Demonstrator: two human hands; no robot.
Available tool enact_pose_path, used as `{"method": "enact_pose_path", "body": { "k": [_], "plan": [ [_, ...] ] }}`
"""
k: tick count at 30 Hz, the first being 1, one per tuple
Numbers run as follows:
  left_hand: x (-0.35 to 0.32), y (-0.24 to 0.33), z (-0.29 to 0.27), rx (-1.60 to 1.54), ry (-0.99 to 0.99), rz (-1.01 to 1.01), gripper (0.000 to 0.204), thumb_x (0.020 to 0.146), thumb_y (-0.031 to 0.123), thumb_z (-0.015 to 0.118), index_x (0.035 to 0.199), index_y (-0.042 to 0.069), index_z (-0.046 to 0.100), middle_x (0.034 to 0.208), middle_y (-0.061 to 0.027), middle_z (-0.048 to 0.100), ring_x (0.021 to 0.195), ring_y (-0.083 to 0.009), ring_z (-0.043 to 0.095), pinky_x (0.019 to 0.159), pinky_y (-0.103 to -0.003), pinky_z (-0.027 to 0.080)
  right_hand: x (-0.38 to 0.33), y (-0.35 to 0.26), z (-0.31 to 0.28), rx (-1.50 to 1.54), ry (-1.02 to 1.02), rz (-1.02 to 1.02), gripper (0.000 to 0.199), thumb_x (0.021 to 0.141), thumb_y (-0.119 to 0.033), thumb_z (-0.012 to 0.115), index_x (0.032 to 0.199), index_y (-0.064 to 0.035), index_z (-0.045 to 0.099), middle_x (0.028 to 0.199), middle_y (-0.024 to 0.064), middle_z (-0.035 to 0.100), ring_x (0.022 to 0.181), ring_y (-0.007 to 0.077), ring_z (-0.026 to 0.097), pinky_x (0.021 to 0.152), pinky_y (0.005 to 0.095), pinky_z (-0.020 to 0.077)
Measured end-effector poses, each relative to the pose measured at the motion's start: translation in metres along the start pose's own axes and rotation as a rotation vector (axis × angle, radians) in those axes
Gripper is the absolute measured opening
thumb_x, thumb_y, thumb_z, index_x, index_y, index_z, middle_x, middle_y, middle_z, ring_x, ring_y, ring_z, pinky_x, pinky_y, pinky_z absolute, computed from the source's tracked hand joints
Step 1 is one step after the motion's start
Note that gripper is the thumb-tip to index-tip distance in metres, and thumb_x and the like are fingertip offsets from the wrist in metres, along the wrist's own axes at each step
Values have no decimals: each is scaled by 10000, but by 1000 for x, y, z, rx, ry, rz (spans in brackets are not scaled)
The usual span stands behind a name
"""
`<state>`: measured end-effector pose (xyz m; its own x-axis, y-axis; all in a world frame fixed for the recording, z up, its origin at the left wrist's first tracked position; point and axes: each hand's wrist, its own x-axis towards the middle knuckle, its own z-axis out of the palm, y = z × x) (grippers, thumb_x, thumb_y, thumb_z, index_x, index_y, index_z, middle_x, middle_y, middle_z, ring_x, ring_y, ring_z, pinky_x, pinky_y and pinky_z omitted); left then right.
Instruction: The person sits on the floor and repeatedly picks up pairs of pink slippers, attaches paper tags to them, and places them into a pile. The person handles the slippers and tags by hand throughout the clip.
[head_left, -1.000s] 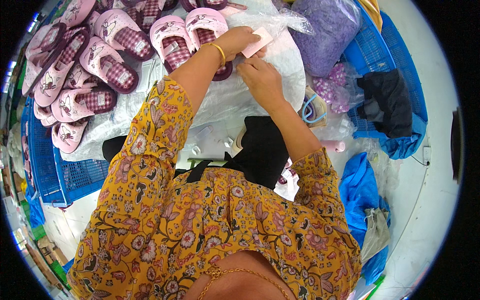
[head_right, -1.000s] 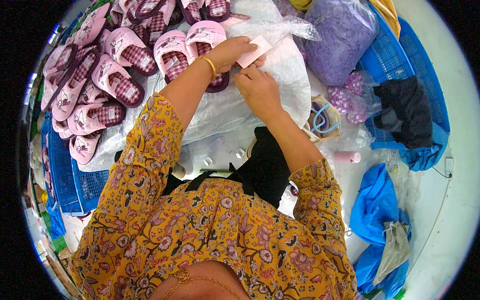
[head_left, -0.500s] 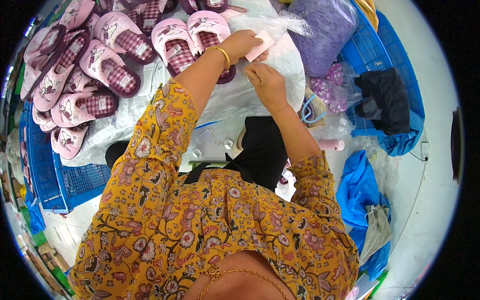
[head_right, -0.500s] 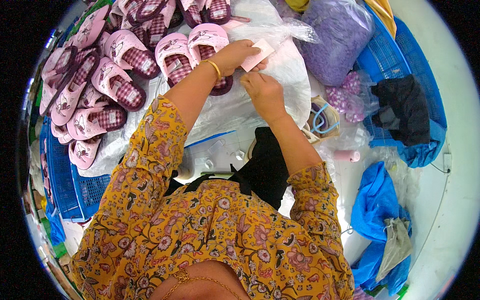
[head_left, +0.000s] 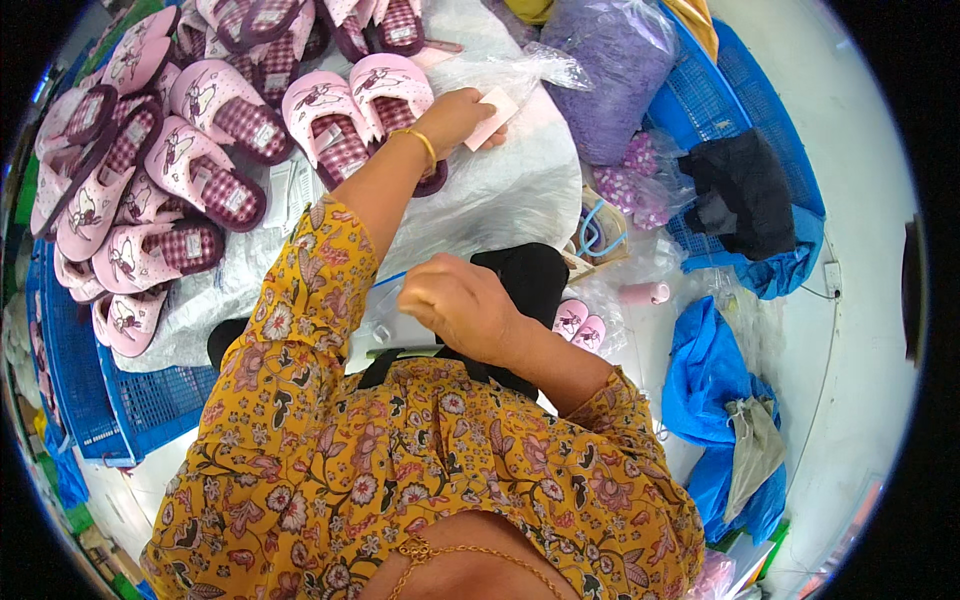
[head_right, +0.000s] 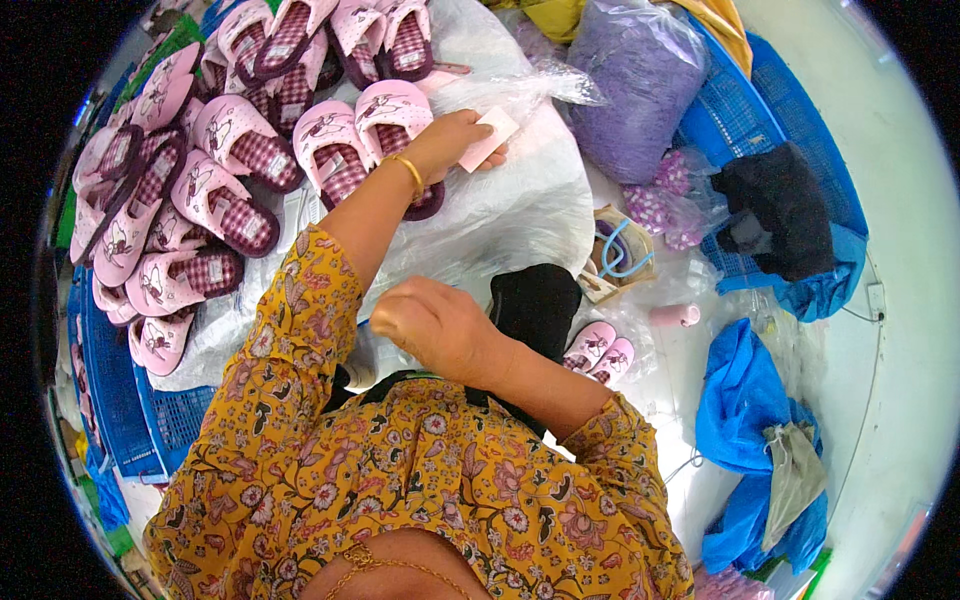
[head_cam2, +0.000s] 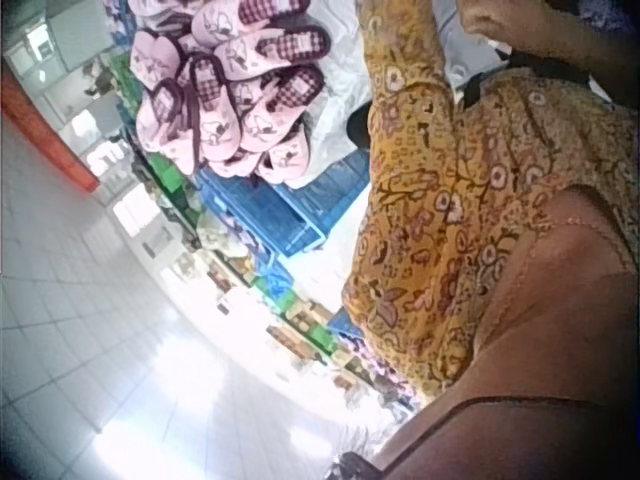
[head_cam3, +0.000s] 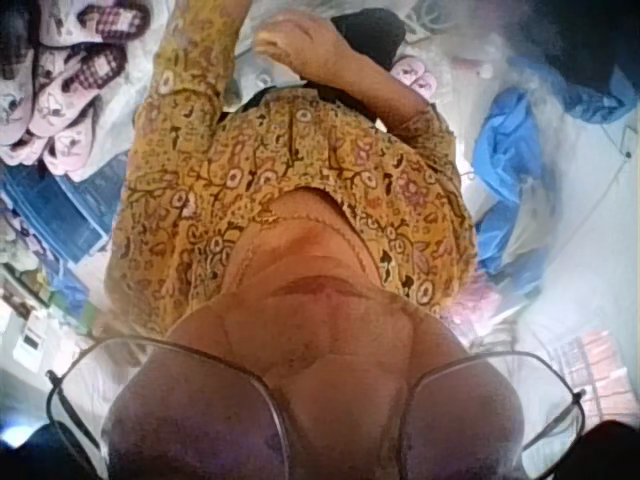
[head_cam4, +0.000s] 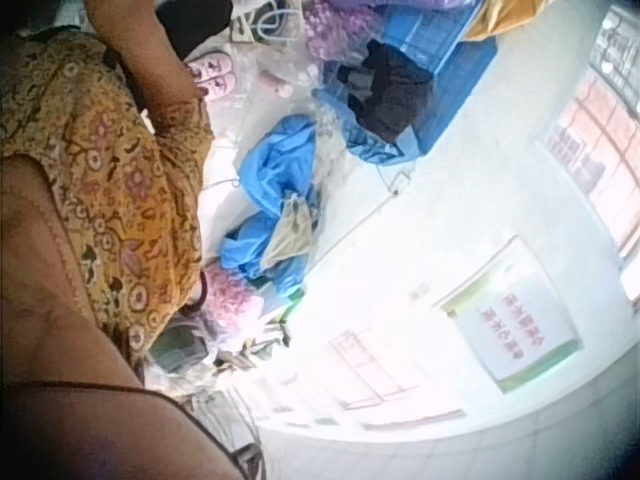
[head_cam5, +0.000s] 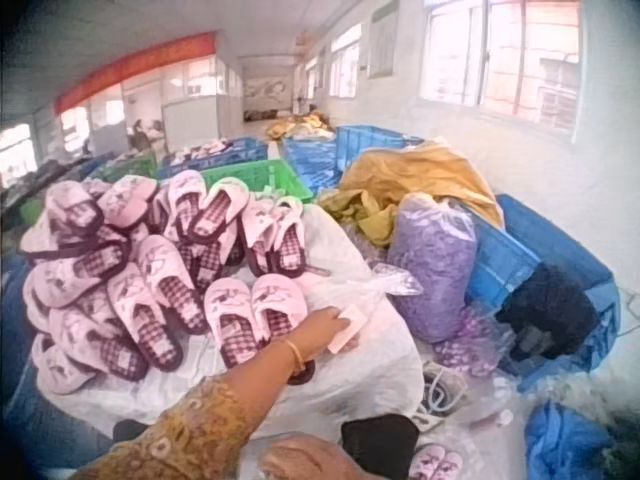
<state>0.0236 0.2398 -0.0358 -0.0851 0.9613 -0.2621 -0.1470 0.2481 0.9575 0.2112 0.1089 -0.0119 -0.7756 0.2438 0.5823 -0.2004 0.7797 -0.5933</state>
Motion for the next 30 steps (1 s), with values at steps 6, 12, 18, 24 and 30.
{"method": "enact_pose_path", "body": {
  "k": [6,12,18,24,30],
  "plan": [
    [-34,12,4,-189,-98,127,293,980,137,538,1188,-67,523,1093,-186,666,939,-244,696,791,-314,583,-16,25,-25,372,408,588,114,975,-151,599,1013,-44,610,862,18,601,650,78,563,604,245,472],
    [-93,-3,5,-163,-94,121,255,973,176,588,1126,-23,629,1011,-117,702,896,-159,676,787,-269,523,-11,30,-40,479,585,649,196,985,-149,587,1114,-2,599,964,28,628,736,80,566,700,229,474],
    [-127,-21,5,-209,-11,124,213,978,204,600,1079,25,657,941,-67,714,824,-118,662,732,-259,508,-1,23,-34,552,596,674,317,933,-91,645,1211,-2,519,915,51,635,751,85,550,698,226,455],
    [-136,-29,17,-562,48,204,206,982,173,595,1123,24,615,1063,-114,688,961,-171,662,857,-312,532,-10,19,-9,786,571,867,355,886,-70,696,1191,8,529,866,51,626,689,87,532,632,223,440],
    [-145,-30,29,-660,41,234,232,988,175,586,1161,20,596,1114,-122,672,988,-176,653,868,-316,531,-6,17,1,806,559,896,278,877,-69,702,1126,24,619,819,-2,592,668,65,501,614,221,419]
  ]
}}
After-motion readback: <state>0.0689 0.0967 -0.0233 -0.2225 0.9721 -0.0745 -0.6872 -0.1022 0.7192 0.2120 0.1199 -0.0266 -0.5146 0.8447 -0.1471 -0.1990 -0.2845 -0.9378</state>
